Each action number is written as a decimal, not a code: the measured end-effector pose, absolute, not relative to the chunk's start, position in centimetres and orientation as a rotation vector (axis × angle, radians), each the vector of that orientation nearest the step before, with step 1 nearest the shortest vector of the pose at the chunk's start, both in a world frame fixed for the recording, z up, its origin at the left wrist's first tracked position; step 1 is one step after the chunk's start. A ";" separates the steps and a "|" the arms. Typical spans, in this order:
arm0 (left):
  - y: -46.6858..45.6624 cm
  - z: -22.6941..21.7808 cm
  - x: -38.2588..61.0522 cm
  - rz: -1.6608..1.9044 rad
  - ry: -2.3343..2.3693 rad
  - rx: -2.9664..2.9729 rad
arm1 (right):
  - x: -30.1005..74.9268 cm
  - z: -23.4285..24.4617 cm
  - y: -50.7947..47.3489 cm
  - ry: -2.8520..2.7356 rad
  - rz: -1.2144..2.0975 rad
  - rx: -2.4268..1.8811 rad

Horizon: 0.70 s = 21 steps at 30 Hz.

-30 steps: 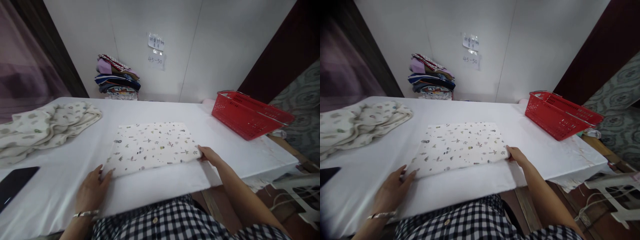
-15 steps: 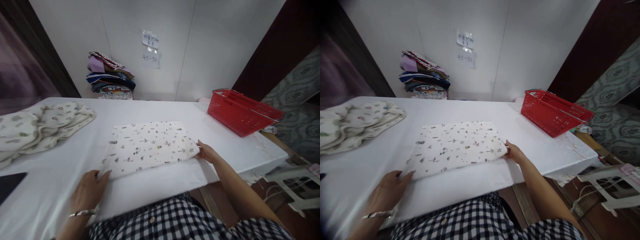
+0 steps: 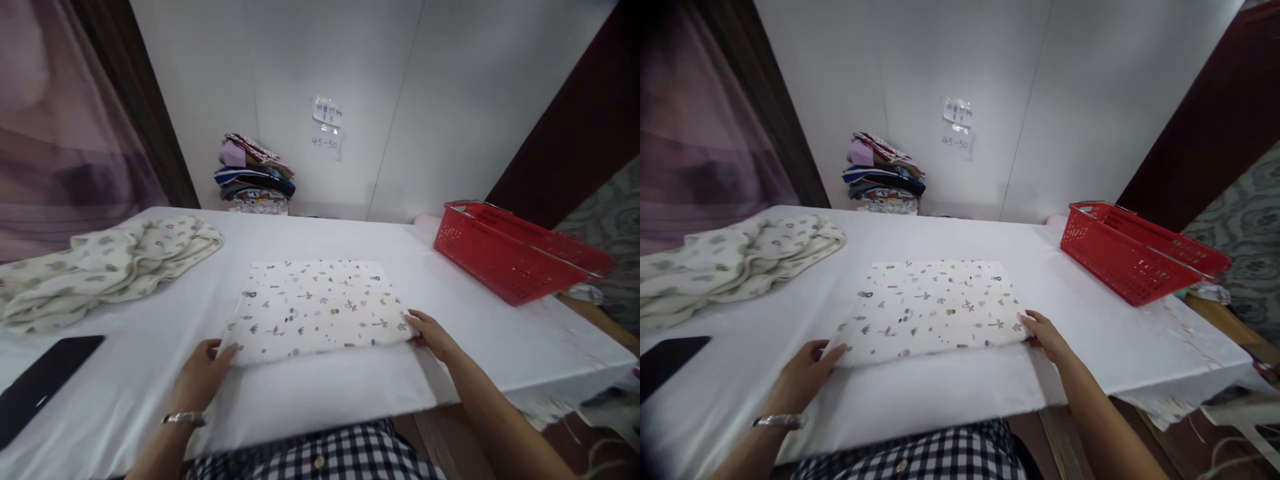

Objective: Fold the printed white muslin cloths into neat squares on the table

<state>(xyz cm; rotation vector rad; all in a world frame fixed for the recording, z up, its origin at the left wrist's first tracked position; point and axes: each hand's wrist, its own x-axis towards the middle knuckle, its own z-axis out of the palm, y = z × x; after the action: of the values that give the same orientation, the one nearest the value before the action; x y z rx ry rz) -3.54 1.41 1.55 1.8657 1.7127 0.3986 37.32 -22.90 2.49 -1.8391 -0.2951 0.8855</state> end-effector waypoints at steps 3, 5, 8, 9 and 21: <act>1.8 1.0 -3.6 0.546 1.697 1.714 | 37.3 2.6 -23.0 -0.295 0.845 -1.834; 1.7 0.7 -3.7 0.644 1.690 1.693 | 37.1 2.8 -23.3 -0.310 0.834 -1.841; 1.1 0.5 -3.8 0.726 1.633 1.685 | 37.0 2.9 -24.1 -0.357 0.832 -1.875; 0.8 0.5 -3.9 0.750 1.612 1.672 | 37.1 2.7 -24.3 -0.365 0.832 -1.898; 1.7 2.5 -3.4 0.579 1.584 1.489 | 40.9 0.4 -22.8 -0.529 0.741 -2.350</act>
<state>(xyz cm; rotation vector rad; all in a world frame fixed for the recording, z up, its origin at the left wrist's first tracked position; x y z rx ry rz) -3.36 1.65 2.53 1.4890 1.5840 0.5787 40.87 -22.84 0.36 -2.3496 -0.5293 0.7414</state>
